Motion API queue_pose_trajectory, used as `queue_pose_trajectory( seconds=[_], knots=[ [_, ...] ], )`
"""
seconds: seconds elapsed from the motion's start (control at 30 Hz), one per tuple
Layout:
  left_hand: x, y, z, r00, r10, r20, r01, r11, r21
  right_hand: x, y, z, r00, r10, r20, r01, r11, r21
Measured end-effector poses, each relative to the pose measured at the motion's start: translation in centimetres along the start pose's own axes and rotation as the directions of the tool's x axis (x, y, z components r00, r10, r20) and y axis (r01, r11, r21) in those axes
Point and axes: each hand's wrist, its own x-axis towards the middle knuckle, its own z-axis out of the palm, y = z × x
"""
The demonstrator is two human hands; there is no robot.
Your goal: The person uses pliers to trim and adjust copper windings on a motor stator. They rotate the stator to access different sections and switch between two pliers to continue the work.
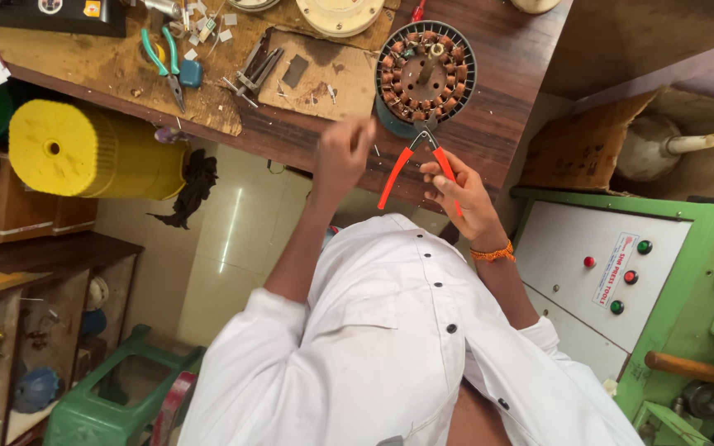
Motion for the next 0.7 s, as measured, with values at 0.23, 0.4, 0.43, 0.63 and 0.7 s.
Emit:
queue_pose_trajectory(
  seconds=[0.23, 0.4, 0.43, 0.63, 0.7],
  knots=[
    [-7.0, 3.1, 0.3, 0.826, -0.247, 0.506, 0.197, 0.969, 0.151, -0.3, -1.1, 3.1, 0.992, 0.045, 0.12, -0.058, 0.993, 0.102],
    [-4.3, 4.8, -1.1, 0.742, -0.233, 0.629, -0.041, 0.92, 0.39, 1.2, -2.2, 3.3, 0.847, 0.274, 0.455, -0.385, 0.907, 0.171],
    [-3.5, 5.2, -1.4, 0.729, -0.248, 0.637, -0.039, 0.915, 0.401, 1.4, -2.1, 3.1, 0.844, 0.256, 0.472, -0.38, 0.906, 0.188],
    [4.6, 4.9, 0.3, 0.985, 0.122, 0.123, -0.144, 0.972, 0.188, 1.8, 0.8, 2.4, 0.869, 0.179, 0.461, -0.379, 0.84, 0.389],
    [8.1, 4.2, 2.9, 0.926, 0.376, -0.039, -0.361, 0.91, 0.202, 1.9, 1.9, 2.4, 0.885, 0.171, 0.433, -0.364, 0.834, 0.414]
  ],
)
